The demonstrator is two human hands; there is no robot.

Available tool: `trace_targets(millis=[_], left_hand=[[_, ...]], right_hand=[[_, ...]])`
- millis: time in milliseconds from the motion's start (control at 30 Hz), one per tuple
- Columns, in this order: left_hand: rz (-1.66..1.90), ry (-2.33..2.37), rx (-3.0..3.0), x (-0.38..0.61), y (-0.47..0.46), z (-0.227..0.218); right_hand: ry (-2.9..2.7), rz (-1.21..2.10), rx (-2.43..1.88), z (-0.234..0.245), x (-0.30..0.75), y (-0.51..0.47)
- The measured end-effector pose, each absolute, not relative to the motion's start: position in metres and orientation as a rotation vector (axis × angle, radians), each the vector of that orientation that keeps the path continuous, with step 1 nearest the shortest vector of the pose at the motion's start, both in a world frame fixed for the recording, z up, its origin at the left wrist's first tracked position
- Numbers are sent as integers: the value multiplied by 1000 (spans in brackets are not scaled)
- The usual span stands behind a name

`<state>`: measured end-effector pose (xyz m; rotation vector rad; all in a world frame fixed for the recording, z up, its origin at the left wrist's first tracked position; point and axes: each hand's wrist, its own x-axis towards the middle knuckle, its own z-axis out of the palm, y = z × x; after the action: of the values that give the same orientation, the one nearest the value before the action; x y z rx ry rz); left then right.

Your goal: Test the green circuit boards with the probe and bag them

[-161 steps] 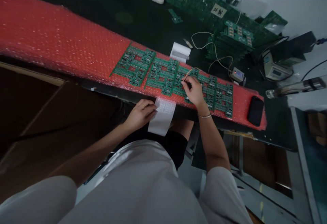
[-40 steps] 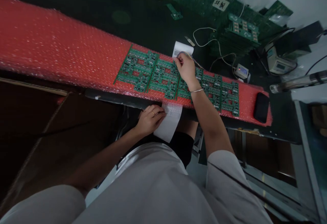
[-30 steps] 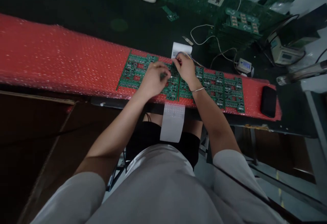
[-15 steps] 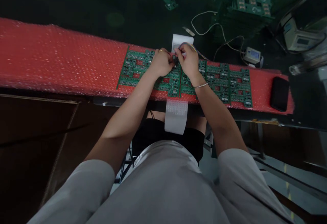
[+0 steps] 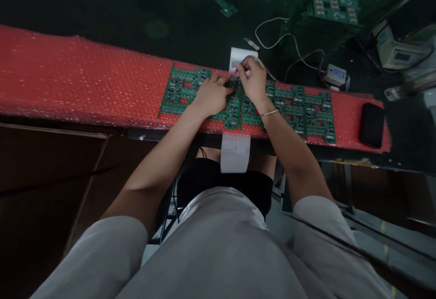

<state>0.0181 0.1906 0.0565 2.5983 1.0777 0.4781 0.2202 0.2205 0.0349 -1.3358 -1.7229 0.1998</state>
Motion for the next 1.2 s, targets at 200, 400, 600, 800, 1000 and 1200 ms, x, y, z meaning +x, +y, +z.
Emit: trace_targets(millis=[200,400,600,800,1000,1200], left_hand=[[557,950,2532,14,203,50],[863,1003,2376,-6,183,60],[1035,1173,2304,-28,118,75],[1161,1285,2248,-37,54,66],[977,1015,2348,-28,16,32],[907,988,2392,-21,13,10]], right_hand=[[-1801,347,-1261,64,213,160],[-1898,402,-1297,52,194,113],[-1917,317,-1287,43,190,114],[-1985,242,-1304,42,188,111],[-1987,192,-1348,40,187,111],[-1979,165,-1345,42,186,110]])
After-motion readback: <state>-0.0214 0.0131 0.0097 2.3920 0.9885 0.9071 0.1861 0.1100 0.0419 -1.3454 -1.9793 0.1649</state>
